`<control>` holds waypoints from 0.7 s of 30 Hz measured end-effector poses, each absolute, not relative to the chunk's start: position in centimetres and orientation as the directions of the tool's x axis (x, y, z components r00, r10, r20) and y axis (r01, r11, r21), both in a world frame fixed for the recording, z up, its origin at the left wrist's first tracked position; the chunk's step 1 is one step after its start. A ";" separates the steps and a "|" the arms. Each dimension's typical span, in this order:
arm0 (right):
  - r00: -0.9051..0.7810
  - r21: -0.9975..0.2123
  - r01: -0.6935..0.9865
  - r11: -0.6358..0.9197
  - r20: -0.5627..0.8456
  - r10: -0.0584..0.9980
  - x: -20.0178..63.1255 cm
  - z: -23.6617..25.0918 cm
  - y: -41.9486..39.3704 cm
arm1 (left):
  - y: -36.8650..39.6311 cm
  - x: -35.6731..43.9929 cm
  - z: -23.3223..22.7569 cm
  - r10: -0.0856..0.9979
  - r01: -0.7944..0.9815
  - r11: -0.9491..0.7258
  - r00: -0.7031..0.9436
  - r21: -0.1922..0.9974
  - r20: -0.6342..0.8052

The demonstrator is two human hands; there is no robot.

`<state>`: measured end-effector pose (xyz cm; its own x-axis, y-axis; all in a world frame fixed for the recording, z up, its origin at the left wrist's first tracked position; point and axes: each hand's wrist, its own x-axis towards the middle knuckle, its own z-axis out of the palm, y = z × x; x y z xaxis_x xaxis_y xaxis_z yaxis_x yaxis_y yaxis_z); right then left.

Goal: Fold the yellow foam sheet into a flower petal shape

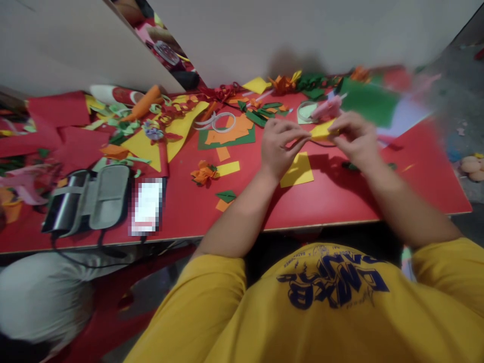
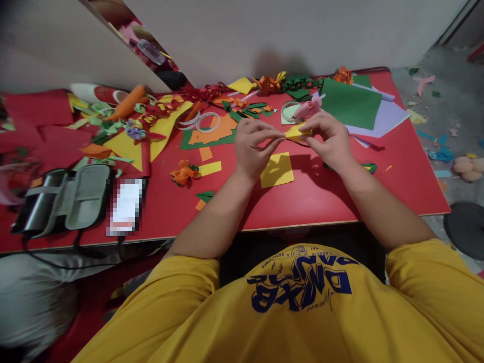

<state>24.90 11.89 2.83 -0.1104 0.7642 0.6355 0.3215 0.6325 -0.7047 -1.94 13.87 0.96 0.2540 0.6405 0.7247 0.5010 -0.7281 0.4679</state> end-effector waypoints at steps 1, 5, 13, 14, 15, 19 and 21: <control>-0.114 -0.685 0.334 0.647 0.652 0.749 24.9 3.0 11.8 | 13.9 -1.9 1.0 0.639 0.504 -0.729 0.259 0.463 0.724; -0.183 -0.591 0.456 0.665 0.669 0.721 25.3 3.2 11.7 | 13.8 -1.8 1.0 0.645 0.511 -0.727 0.281 0.458 0.711; -0.261 -0.491 0.581 0.649 0.644 0.720 26.5 2.6 12.2 | 14.3 -2.3 0.8 0.684 0.494 -0.710 0.319 0.501 0.656; -0.253 -0.509 0.577 0.639 0.632 0.732 26.5 2.6 12.3 | 14.4 -2.4 0.7 0.695 0.496 -0.702 0.325 0.510 0.641; -0.244 -0.529 0.571 0.628 0.621 0.745 26.5 2.6 12.3 | 14.5 -2.4 0.7 0.705 0.499 -0.694 0.326 0.519 0.630; -0.223 -0.578 0.536 0.615 0.605 0.764 26.3 2.7 12.4 | 14.3 -2.4 0.7 0.737 0.465 -0.666 0.291 0.583 0.610; -0.194 -0.612 0.524 0.592 0.591 0.783 26.1 2.8 12.4 | 14.1 -2.2 0.8 0.751 0.416 -0.657 0.284 0.629 0.596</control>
